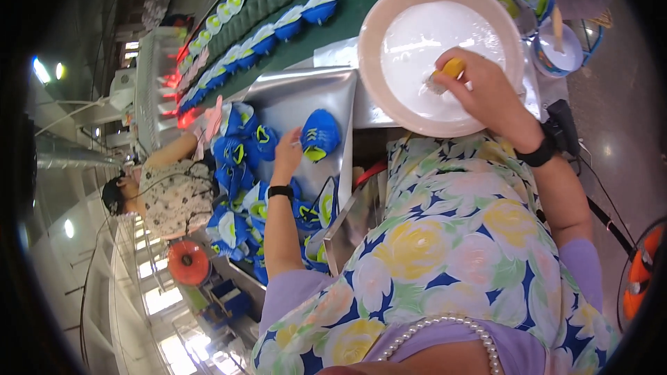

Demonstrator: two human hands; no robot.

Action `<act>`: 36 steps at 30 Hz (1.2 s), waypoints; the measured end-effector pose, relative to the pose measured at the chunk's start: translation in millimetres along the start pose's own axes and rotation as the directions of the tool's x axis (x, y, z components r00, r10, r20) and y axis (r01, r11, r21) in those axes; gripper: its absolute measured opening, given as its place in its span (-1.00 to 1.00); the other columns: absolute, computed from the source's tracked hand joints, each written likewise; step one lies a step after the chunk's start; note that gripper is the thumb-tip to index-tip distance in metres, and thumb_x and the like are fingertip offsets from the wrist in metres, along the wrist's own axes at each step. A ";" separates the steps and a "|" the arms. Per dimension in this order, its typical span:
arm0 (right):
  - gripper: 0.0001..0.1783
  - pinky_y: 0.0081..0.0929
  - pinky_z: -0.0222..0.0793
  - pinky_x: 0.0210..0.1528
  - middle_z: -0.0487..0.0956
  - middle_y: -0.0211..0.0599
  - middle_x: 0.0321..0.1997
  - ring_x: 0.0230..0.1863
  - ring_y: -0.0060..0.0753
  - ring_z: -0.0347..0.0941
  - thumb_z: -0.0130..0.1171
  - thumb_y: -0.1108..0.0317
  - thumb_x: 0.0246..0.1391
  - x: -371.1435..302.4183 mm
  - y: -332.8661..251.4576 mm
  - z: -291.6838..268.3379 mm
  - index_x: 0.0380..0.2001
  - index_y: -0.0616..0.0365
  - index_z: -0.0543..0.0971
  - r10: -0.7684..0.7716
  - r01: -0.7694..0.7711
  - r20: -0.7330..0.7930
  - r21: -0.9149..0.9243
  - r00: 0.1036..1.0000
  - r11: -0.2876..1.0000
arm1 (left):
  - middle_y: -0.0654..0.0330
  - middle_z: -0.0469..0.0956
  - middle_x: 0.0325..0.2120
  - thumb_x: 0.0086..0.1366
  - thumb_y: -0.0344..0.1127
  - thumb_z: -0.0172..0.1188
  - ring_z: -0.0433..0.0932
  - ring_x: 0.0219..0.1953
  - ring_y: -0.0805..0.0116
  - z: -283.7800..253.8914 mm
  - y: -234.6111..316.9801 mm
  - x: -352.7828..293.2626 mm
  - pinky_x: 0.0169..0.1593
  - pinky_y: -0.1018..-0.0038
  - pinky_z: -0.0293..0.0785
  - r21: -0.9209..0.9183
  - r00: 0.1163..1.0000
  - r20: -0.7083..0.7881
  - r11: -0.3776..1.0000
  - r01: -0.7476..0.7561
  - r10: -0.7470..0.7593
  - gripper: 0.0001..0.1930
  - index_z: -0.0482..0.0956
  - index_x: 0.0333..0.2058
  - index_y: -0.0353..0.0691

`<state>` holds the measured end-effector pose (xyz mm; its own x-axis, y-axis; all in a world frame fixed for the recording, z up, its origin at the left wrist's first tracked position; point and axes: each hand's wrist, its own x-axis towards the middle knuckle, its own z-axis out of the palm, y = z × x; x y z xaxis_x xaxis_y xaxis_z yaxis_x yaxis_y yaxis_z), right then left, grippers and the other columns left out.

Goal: Apply white adhesive glue to the interior lining of shoe uppers using a brush.

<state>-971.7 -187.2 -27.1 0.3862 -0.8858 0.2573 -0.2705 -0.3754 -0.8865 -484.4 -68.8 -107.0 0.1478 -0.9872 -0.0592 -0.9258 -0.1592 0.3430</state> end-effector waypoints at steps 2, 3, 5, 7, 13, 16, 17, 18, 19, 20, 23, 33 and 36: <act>-0.82 -0.58 0.38 -0.26 0.54 -0.31 -0.36 -0.35 -0.49 0.47 0.20 0.38 0.10 7.4 -1.6 -4.1 -0.26 0.22 0.49 0.089 -0.090 0.033 0.039 0.995 0.995 | 0.00 0.44 -0.03 -0.03 -0.63 0.00 0.39 0.05 -0.02 4.1 4.5 -13.0 0.11 0.26 0.35 -0.108 0.995 0.101 0.994 0.001 0.010 -0.39 0.44 0.08 -0.10; -0.82 -0.58 0.38 -0.26 0.54 -0.31 -0.36 -0.35 -0.49 0.47 0.20 0.38 0.10 8.2 2.0 -2.1 -0.26 0.22 0.49 0.086 -0.088 0.034 0.043 0.996 0.995 | 0.01 0.43 0.01 -0.04 -0.64 -0.01 0.40 0.05 -0.02 8.7 30.8 -10.7 0.10 0.24 0.36 0.055 0.997 0.063 0.998 -0.039 0.035 -0.35 0.43 0.11 -0.06; -0.83 -0.67 0.34 -0.27 0.51 -0.39 -0.36 -0.35 -0.62 0.42 0.18 0.37 0.13 7.9 7.4 4.7 -0.25 0.21 0.50 0.168 -0.132 -0.081 0.335 0.982 0.933 | 0.00 0.40 0.05 -0.07 -0.65 0.00 0.38 0.07 -0.02 11.0 68.1 -1.6 0.13 0.27 0.34 0.156 0.982 -0.007 0.970 -0.185 0.188 -0.35 0.44 0.09 -0.08; -0.84 -0.68 0.33 -0.26 0.52 -0.40 -0.35 -0.36 -0.61 0.41 0.17 0.38 0.14 6.0 4.5 4.0 -0.25 0.21 0.50 0.232 -0.185 -0.050 0.452 0.972 0.872 | -0.02 0.37 0.09 -0.10 -0.66 0.01 0.37 0.09 -0.02 10.3 70.2 0.4 0.16 0.30 0.32 0.261 0.941 -0.059 0.915 -0.307 0.333 -0.34 0.46 0.07 -0.10; -0.83 -0.63 0.31 -0.34 0.53 -0.37 -0.35 -0.38 -0.58 0.40 0.16 0.35 0.16 0.7 11.1 -8.3 -0.25 0.20 0.49 0.069 -0.071 -0.065 -0.035 0.996 0.997 | 0.13 0.54 -0.12 0.00 -0.62 0.14 0.55 -0.11 0.30 -12.3 69.1 31.8 -0.10 0.40 0.51 -0.246 0.989 0.046 0.958 0.146 -0.139 -0.52 0.50 -0.04 -0.13; -0.82 -0.63 0.32 -0.34 0.52 -0.38 -0.36 -0.39 -0.59 0.40 0.16 0.33 0.16 5.0 16.3 -21.8 -0.23 0.19 0.49 0.014 -0.032 -0.118 -0.152 0.993 0.988 | 0.24 0.55 -0.14 0.13 -0.59 0.14 0.56 -0.18 0.38 -18.0 100.1 58.7 -0.14 0.47 0.52 -0.880 0.974 0.165 0.423 0.216 -0.155 -0.55 0.39 0.04 -0.24; -0.82 -0.63 0.32 -0.34 0.52 -0.38 -0.36 -0.39 -0.59 0.40 0.16 0.33 0.16 6.4 17.8 -24.8 -0.23 0.19 0.49 0.024 -0.048 -0.146 -0.162 0.989 0.986 | 0.26 0.54 -0.13 0.17 -0.56 0.14 0.55 -0.16 0.38 -23.5 119.7 64.8 -0.12 0.47 0.52 -0.925 0.906 0.361 0.038 0.378 -0.221 -0.54 0.35 0.07 -0.26; -0.82 -0.63 0.32 -0.33 0.52 -0.40 -0.37 -0.39 -0.60 0.40 0.16 0.33 0.16 10.2 18.1 -24.0 -0.24 0.19 0.49 0.020 -0.026 -0.181 -0.032 0.983 0.999 | 0.26 0.52 -0.11 0.26 -0.48 0.10 0.53 -0.12 0.38 -16.2 116.6 67.3 -0.10 0.48 0.51 -0.852 0.910 0.347 0.330 0.408 -0.228 -0.57 0.32 0.11 -0.26; -0.82 -0.63 0.32 -0.33 0.52 -0.41 -0.38 -0.39 -0.61 0.40 0.15 0.33 0.16 13.3 18.6 -25.5 -0.24 0.20 0.50 0.022 -0.001 -0.224 0.093 0.974 0.996 | 0.26 0.52 -0.11 0.26 -0.48 0.10 0.53 -0.12 0.38 -7.6 119.0 69.5 -0.10 0.48 0.51 -0.849 0.914 0.358 0.340 0.405 -0.194 -0.57 0.32 0.11 -0.26; -0.80 -0.64 0.33 -0.32 0.52 -0.42 -0.39 -0.39 -0.62 0.40 0.16 0.31 0.16 18.2 15.4 -26.9 -0.24 0.22 0.51 -0.006 0.030 -0.228 0.101 0.974 0.994 | 0.26 0.51 -0.09 0.27 -0.46 0.09 0.52 -0.11 0.39 0.8 121.7 69.4 -0.09 0.49 0.51 -0.838 0.955 0.292 0.468 0.281 -0.049 -0.57 0.31 0.13 -0.26; -0.87 -0.60 0.40 -0.09 0.53 -0.35 -0.18 -0.16 -0.56 0.46 0.11 0.44 0.17 30.7 11.5 -33.6 -0.22 0.23 0.47 0.017 0.014 -0.149 0.202 0.989 0.979 | 0.23 0.50 -0.08 0.24 -0.49 0.12 0.52 -0.11 0.38 -10.1 190.3 73.8 -0.07 0.48 0.50 -0.865 0.871 0.492 0.127 0.486 0.019 -0.53 0.30 0.14 -0.28; -0.73 -0.48 0.35 -0.47 0.54 -0.15 -0.52 -0.53 -0.20 0.48 0.24 0.24 0.07 36.6 -21.5 -48.1 -0.38 0.22 0.46 -0.158 0.168 -0.416 -0.014 0.895 0.986 | 0.13 0.49 -0.03 0.19 -0.44 0.19 0.49 -0.02 0.34 3.7 258.1 80.1 0.03 0.41 0.46 -0.911 0.956 -0.087 0.366 -0.191 0.281 -0.51 0.31 0.10 -0.33; -0.67 -0.49 0.35 -0.51 0.53 -0.14 -0.57 -0.57 -0.26 0.48 0.28 0.21 0.03 29.7 -19.2 -45.9 -0.42 0.27 0.44 -0.003 0.037 -0.407 0.075 0.913 0.996 | 0.13 0.46 0.01 0.27 -0.41 0.12 0.46 0.02 0.35 11.2 266.7 74.8 0.06 0.41 0.43 -0.951 0.969 -0.139 0.245 -0.188 0.203 -0.58 0.32 0.10 -0.28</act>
<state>-995.5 -218.8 15.2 -0.0057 -0.9189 0.3944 -0.1891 -0.3863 -0.9028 -724.1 -185.0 -30.5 0.0039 -0.9897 0.1428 0.0760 0.1427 0.9868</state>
